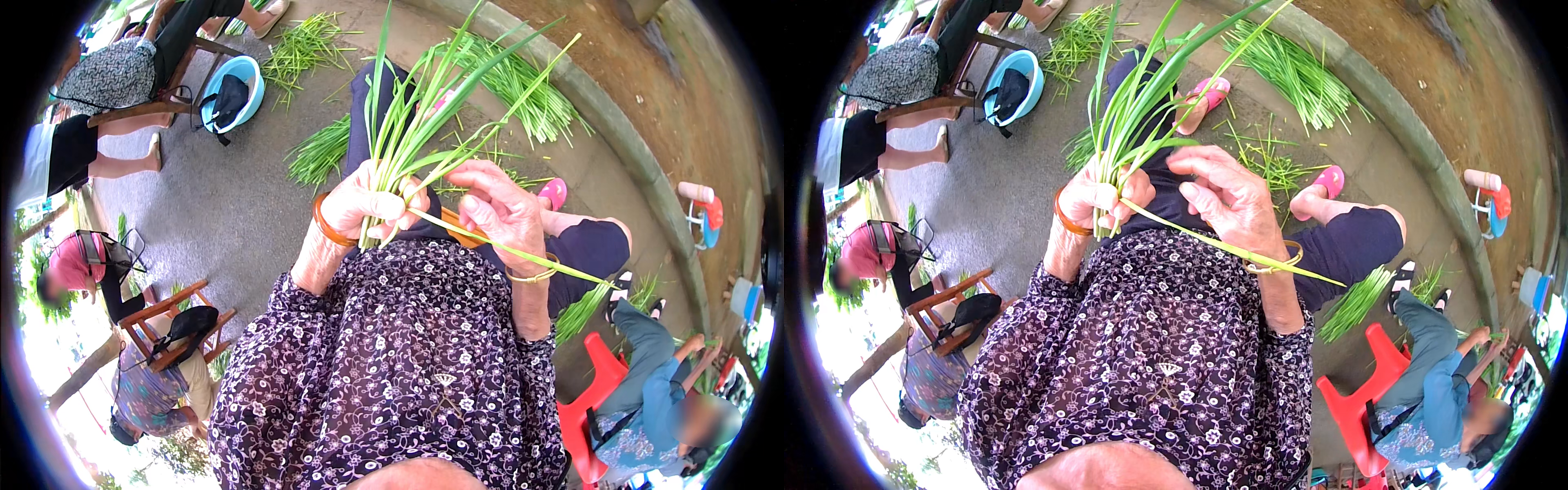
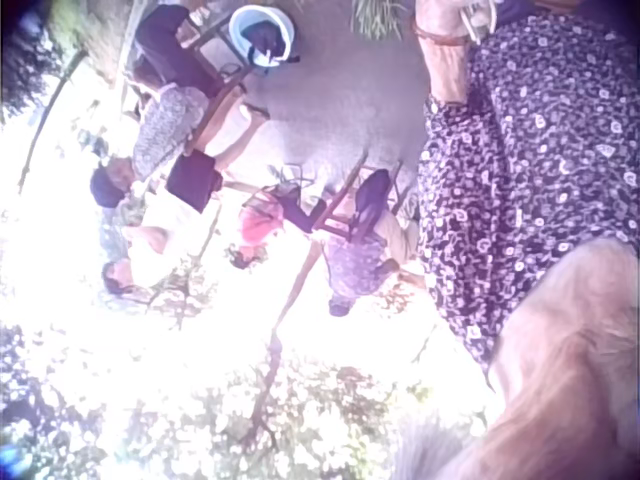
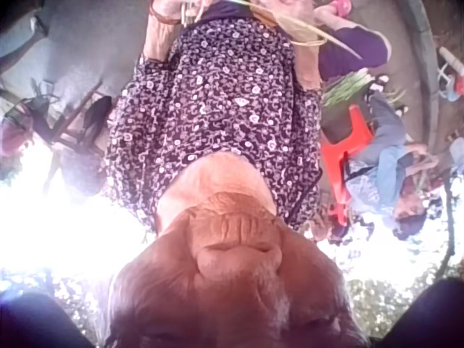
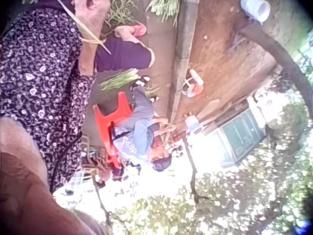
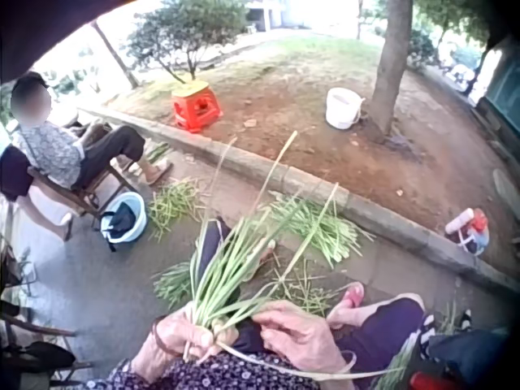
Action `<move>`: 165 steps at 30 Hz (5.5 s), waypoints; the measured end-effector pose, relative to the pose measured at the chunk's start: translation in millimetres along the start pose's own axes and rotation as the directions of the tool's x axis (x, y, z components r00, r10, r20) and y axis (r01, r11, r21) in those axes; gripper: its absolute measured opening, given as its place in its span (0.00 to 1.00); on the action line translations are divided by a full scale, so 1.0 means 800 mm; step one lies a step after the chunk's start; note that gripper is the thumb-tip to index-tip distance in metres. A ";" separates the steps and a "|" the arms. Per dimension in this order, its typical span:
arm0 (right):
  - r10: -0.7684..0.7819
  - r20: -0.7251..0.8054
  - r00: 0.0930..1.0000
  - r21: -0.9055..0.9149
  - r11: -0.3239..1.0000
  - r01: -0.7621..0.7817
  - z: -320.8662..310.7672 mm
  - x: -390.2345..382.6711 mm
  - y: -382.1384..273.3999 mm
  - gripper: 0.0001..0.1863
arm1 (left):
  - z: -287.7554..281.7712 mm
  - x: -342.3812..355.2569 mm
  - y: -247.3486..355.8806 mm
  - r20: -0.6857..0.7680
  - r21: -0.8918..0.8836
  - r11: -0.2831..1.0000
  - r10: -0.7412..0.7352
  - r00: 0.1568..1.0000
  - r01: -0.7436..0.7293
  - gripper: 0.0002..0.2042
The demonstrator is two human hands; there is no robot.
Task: The person cleans and sorts a bundle of green stalks by hand, removing withered parts and aligning the stems in a neat pile.
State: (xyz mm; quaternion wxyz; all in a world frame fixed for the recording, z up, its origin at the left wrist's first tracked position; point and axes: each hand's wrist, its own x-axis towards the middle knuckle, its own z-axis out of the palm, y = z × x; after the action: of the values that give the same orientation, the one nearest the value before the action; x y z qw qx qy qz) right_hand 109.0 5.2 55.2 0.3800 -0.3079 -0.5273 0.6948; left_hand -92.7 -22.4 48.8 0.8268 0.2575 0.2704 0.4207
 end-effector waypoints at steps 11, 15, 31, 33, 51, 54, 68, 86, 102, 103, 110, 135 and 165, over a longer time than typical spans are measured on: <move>0.024 0.001 1.000 0.189 0.982 -0.024 0.013 0.004 0.008 0.09 | 0.026 0.003 0.007 0.009 -0.010 0.992 -0.125 0.992 0.125 0.10; -0.106 -0.051 0.993 -0.086 0.991 0.101 0.006 0.005 0.002 0.08 | 0.029 0.003 0.009 -0.060 0.046 0.989 -0.138 0.989 0.141 0.10; -0.323 0.088 0.942 -0.547 0.775 0.317 -0.001 0.009 -0.003 0.13 | 0.031 0.005 0.012 -0.267 0.328 0.932 -0.066 0.961 0.155 0.11; -0.374 0.089 0.923 -0.611 0.712 0.347 -0.001 0.009 0.000 0.12 | 0.033 0.006 0.011 -0.328 0.363 0.922 -0.005 0.945 0.131 0.11; -0.440 -0.019 0.898 -0.684 0.661 0.309 0.003 0.014 0.011 0.06 | 0.035 0.017 0.001 -0.436 0.277 0.960 0.153 0.887 -0.029 0.10; -0.432 -0.049 0.901 -0.681 0.674 0.286 0.000 0.013 0.006 0.05 | 0.030 0.023 -0.003 -0.428 0.199 0.958 0.273 0.862 -0.204 0.10; -0.545 -0.279 0.791 -0.776 0.613 0.148 -0.065 0.003 0.022 0.02 | 0.006 0.017 0.003 -0.293 -0.050 0.930 0.334 0.896 -0.363 0.09; 0.095 -0.152 0.984 -0.446 0.882 -0.154 -0.058 -0.018 0.061 0.07 | 0.027 0.006 -0.011 -0.194 0.138 0.987 -0.050 0.980 0.078 0.09; -0.010 0.214 0.977 0.523 0.845 -0.106 0.006 -0.007 0.061 0.40 | 0.027 0.006 -0.034 -0.118 0.709 0.705 0.093 0.989 0.018 0.09; -0.012 0.206 0.978 0.558 0.823 -0.107 0.006 -0.005 0.059 0.39 | 0.026 0.006 -0.036 -0.096 0.782 0.623 0.081 0.992 0.025 0.09; -0.010 0.126 0.992 0.672 0.736 -0.078 0.008 -0.002 0.067 0.27 | 0.023 0.007 -0.059 -0.046 0.828 0.560 0.149 0.988 -0.045 0.08; 0.154 0.048 0.987 0.531 0.833 -0.156 0.009 0.006 0.047 0.17 | 0.028 0.004 -0.049 -0.275 0.187 0.968 -0.114 0.955 0.169 0.08; -0.179 -0.157 0.971 0.460 0.857 0.232 -0.076 0.019 0.000 0.19 | 0.005 0.038 0.047 -0.125 0.175 0.976 -0.109 0.986 0.130 0.11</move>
State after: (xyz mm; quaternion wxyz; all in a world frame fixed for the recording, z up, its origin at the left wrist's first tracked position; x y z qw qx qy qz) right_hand 151.6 48.2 39.1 0.5438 -0.1845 -0.3493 0.7404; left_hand -96.0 21.4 69.7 0.8068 0.2906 0.3698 0.3576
